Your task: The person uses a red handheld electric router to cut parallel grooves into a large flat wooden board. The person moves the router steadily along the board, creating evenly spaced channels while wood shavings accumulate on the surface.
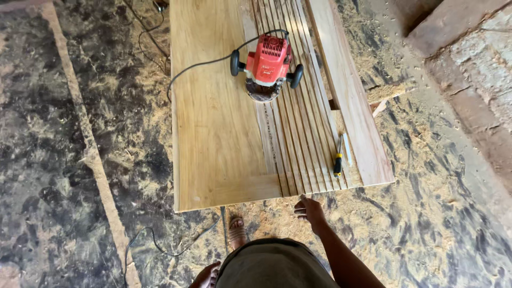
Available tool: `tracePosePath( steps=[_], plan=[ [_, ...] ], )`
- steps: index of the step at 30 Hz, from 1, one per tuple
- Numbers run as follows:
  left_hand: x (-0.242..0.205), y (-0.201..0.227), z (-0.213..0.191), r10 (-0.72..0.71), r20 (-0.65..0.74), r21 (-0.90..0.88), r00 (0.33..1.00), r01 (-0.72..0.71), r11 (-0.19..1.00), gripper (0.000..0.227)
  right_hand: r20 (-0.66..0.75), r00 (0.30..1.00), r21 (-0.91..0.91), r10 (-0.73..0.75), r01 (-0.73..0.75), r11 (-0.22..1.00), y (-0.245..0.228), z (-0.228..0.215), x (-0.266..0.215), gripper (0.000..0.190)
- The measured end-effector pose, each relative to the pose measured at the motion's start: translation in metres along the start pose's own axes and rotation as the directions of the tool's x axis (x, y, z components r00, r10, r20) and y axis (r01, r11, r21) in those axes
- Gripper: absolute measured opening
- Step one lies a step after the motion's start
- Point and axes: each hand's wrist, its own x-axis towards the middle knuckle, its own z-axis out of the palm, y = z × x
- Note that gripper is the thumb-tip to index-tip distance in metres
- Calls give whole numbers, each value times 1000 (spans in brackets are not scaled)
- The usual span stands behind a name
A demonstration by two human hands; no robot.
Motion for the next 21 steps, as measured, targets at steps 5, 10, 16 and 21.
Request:
tracePosePath(
  steps=[5, 10, 16, 21],
  plan=[
    [-5, 18, 7, 448, 59, 657, 892, -373, 655, 47, 70, 985, -215, -160, 172, 961, 26, 21, -2, 35],
    [19, 59, 32, 742, 382, 822, 551, -569, 0, 31, 18, 997, -230, -77, 79, 970, 24, 1, 6, 30],
    [49, 79, 53, 725, 101, 837, 681, -452, 308, 44, 43, 988, -113, -150, 154, 982, 19, -26, 21, 34],
    [72, 103, 45, 699, -32, 772, 714, -426, 471, 59, 52, 981, -87, -187, 191, 978, 19, -26, 30, 33]
  ],
)
